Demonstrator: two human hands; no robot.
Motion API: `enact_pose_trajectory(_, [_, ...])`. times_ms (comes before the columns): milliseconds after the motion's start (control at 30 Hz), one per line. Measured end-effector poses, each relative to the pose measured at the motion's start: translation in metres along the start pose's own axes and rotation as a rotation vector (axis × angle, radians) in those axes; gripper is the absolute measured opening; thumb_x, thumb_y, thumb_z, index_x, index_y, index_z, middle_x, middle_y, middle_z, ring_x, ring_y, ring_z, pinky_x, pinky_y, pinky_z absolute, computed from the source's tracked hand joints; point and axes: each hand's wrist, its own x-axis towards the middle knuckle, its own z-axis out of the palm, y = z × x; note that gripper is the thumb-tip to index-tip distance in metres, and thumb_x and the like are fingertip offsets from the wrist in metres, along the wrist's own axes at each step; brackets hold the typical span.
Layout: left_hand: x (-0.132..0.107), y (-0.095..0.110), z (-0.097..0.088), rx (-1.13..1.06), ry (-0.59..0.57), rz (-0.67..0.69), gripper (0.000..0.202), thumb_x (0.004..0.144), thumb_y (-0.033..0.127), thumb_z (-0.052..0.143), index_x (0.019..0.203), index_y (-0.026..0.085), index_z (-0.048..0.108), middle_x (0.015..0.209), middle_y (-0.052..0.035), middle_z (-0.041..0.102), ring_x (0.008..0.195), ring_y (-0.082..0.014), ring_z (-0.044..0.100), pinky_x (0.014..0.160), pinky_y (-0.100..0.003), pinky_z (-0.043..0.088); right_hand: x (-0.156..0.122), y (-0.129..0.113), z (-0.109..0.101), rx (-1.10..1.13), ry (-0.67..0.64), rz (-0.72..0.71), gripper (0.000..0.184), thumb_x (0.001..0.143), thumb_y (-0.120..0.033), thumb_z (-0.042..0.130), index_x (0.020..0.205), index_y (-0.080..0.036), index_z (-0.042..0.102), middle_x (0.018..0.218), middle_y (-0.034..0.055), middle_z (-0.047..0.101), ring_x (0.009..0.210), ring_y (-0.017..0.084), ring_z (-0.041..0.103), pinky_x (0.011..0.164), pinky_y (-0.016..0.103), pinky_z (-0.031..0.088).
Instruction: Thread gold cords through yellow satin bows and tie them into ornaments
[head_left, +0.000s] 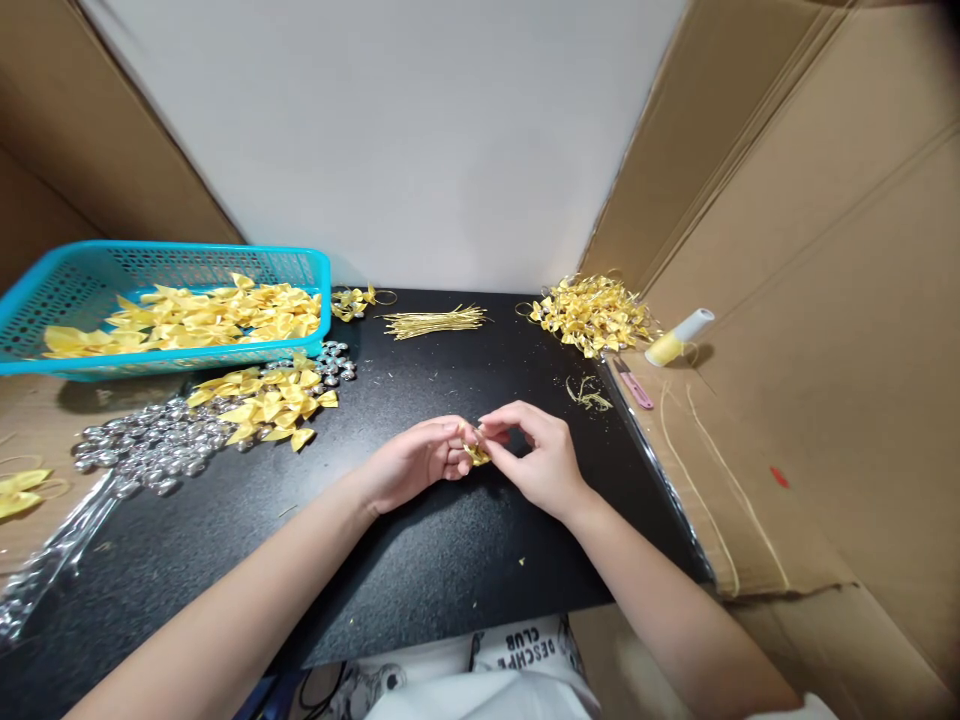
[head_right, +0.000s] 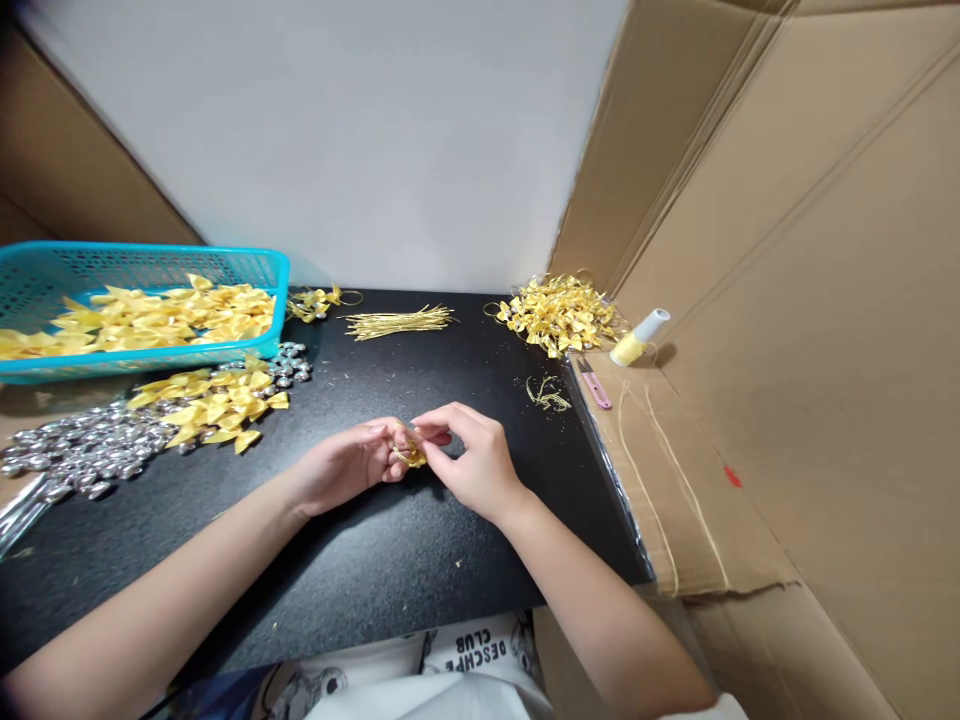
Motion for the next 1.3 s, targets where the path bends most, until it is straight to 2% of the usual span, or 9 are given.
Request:
enact_pose_trajectory(133, [0.000,0.001,0.003,0.018,0.008,0.015,0.027,0.069,0.039,0.078,0.074,0.014,0.068,0.072,-0.0017,0.062,0.066,-0.0105,0.056,0.064,-0.022,0.040,-0.001,0.000,0.004,0.017,0.075,0.026,0.007,0.081,-0.015,0.063,0.083,-0.021,0.066,0.079,0.0021,0.069,0.070,0.014,0.064,0.067,0.027,0.054])
enact_pose_trajectory(233, [-0.001,0.001,0.005,0.084,0.030,0.051,0.028,0.069,0.040,0.078,0.072,0.014,0.069,0.079,-0.0038,0.066,0.065,-0.0103,0.055,0.063,-0.022,0.041,-0.002,-0.001,0.003,-0.017,0.125,0.022,0.006,0.080,-0.015,0.064,0.081,-0.021,0.065,0.078,0.0021,0.070,0.070,0.014,0.065,0.068,0.028,0.055])
enact_pose_trajectory(367, [-0.003,0.002,0.005,0.372,0.104,0.186,0.022,0.075,0.038,0.074,0.077,0.015,0.073,0.084,-0.0058,0.070,0.062,-0.0103,0.051,0.061,-0.023,0.039,0.000,0.000,-0.004,-0.091,0.143,0.006,0.010,0.080,-0.013,0.062,0.082,-0.022,0.066,0.079,0.0018,0.071,0.073,0.016,0.068,0.071,0.031,0.055])
enact_pose_trajectory(467, [-0.004,0.003,0.005,0.567,0.132,0.262,0.017,0.078,0.031,0.071,0.087,0.017,0.076,0.106,-0.0098,0.071,0.075,-0.0150,0.058,0.065,-0.024,0.042,0.002,0.003,-0.010,-0.054,0.116,0.053,0.015,0.078,-0.010,0.062,0.085,-0.022,0.066,0.082,0.0017,0.072,0.075,0.016,0.069,0.074,0.031,0.056])
enact_pose_trajectory(567, [-0.006,0.003,0.006,0.712,0.152,0.326,0.022,0.079,0.028,0.070,0.099,0.020,0.076,0.134,-0.0115,0.060,0.090,-0.0199,0.061,0.070,-0.025,0.044,0.004,0.007,-0.014,-0.037,0.066,0.088,0.015,0.077,-0.010,0.063,0.086,-0.022,0.067,0.083,0.0015,0.073,0.077,0.016,0.069,0.076,0.031,0.056])
enact_pose_trajectory(733, [-0.010,0.003,0.008,0.918,0.228,0.404,0.042,0.076,0.025,0.072,0.117,0.027,0.070,0.151,-0.0090,0.042,0.060,-0.0094,0.051,0.058,-0.024,0.041,0.006,0.009,-0.020,-0.108,0.007,0.119,0.018,0.080,-0.010,0.060,0.090,-0.021,0.069,0.089,0.0028,0.074,0.081,0.017,0.070,0.080,0.032,0.056])
enact_pose_trajectory(967, [-0.011,-0.002,0.008,1.198,0.296,0.438,0.069,0.073,0.027,0.072,0.138,0.035,0.051,0.159,-0.0042,0.026,0.065,-0.0131,0.055,0.067,-0.027,0.046,0.009,0.014,-0.027,-0.150,-0.039,0.176,0.016,0.082,-0.012,0.058,0.088,-0.021,0.070,0.086,0.0036,0.074,0.081,0.017,0.070,0.079,0.032,0.055])
enact_pose_trajectory(1067, [-0.011,-0.002,0.007,1.242,0.290,0.438,0.071,0.073,0.028,0.071,0.140,0.035,0.048,0.159,-0.0054,0.025,0.068,-0.0149,0.058,0.071,-0.029,0.046,0.010,0.017,-0.028,-0.154,-0.009,0.195,0.012,0.081,-0.014,0.060,0.085,-0.021,0.070,0.084,0.0034,0.074,0.078,0.018,0.069,0.078,0.033,0.055])
enact_pose_trajectory(1300, [-0.012,-0.002,0.007,1.287,0.270,0.451,0.069,0.074,0.024,0.070,0.138,0.037,0.050,0.161,-0.0019,0.018,0.096,-0.0261,0.063,0.082,-0.033,0.046,0.010,0.022,-0.029,-0.130,0.094,0.243,0.008,0.080,-0.020,0.061,0.079,-0.020,0.069,0.082,0.0042,0.073,0.078,0.019,0.068,0.077,0.034,0.054])
